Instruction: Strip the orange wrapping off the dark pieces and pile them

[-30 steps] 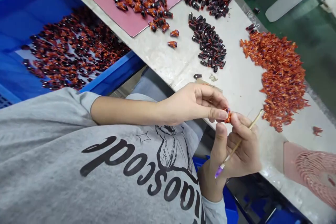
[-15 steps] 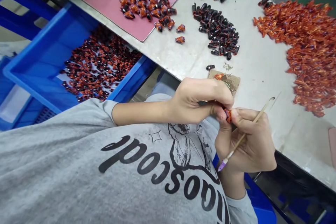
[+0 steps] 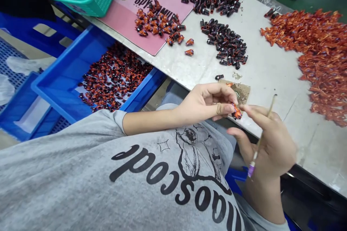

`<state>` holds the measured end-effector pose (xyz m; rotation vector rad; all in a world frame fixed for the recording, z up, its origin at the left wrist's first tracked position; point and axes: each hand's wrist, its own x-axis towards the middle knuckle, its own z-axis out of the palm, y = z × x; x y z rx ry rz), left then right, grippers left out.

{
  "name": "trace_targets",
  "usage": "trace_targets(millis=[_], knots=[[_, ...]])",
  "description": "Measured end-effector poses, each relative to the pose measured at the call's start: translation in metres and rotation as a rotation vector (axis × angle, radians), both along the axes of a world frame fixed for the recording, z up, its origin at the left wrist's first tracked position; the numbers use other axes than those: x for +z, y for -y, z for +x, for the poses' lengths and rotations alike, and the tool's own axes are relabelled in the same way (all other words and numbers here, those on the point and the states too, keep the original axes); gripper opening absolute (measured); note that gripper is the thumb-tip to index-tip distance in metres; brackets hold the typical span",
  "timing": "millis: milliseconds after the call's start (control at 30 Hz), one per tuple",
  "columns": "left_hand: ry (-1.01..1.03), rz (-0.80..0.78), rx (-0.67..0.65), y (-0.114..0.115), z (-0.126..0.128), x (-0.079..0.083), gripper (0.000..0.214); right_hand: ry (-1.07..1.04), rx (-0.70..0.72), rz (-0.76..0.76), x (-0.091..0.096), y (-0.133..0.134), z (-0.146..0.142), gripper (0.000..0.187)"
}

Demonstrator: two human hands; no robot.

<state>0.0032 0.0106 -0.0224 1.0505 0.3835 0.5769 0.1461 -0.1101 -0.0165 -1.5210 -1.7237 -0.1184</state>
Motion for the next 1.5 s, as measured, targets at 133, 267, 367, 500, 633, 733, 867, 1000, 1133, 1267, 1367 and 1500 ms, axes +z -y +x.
trace_targets(millis=[133,267,367,500,633,733,867,1000,1133,1267,1367,1500], knots=[[0.066,-0.127,-0.007,-0.003,-0.002,0.004,0.040,0.101,-0.203,0.031,-0.006,0.025,0.035,0.033],[0.110,-0.128,-0.001,-0.009,-0.003,0.003,0.037,0.246,-0.358,-0.035,-0.015,0.056,0.064,0.025],[0.150,-0.118,-0.004,-0.013,-0.001,0.001,0.032,0.286,-0.396,-0.054,-0.021,0.068,0.072,0.020],[0.166,-0.098,-0.020,-0.015,0.006,0.005,0.032,0.310,-0.444,0.020,-0.028,0.064,0.070,0.015],[0.143,0.060,0.000,-0.014,0.008,0.011,0.031,0.282,-0.447,0.128,-0.036,0.049,0.071,0.013],[0.120,0.331,0.117,-0.015,0.008,0.010,0.024,0.232,-0.505,0.216,-0.044,0.038,0.079,0.016],[0.151,0.887,0.310,-0.019,0.005,0.008,0.016,0.017,-0.632,0.336,-0.055,0.023,0.087,0.025],[0.071,1.200,0.412,-0.028,-0.002,0.008,0.013,-0.267,-0.620,0.381,-0.065,0.009,0.086,0.028],[-0.113,1.432,0.560,-0.061,-0.015,-0.014,0.013,-0.507,-0.614,0.485,-0.070,0.000,0.088,0.032],[-0.607,1.526,0.726,-0.116,-0.040,-0.054,0.031,-0.680,-0.674,0.682,-0.073,-0.001,0.098,0.047],[-0.864,1.495,0.750,-0.147,-0.062,-0.076,0.039,-0.744,-0.692,0.686,-0.076,0.002,0.107,0.056],[-0.933,1.494,0.750,-0.152,-0.070,-0.081,0.046,-0.634,-0.515,0.587,-0.074,0.004,0.106,0.068]])
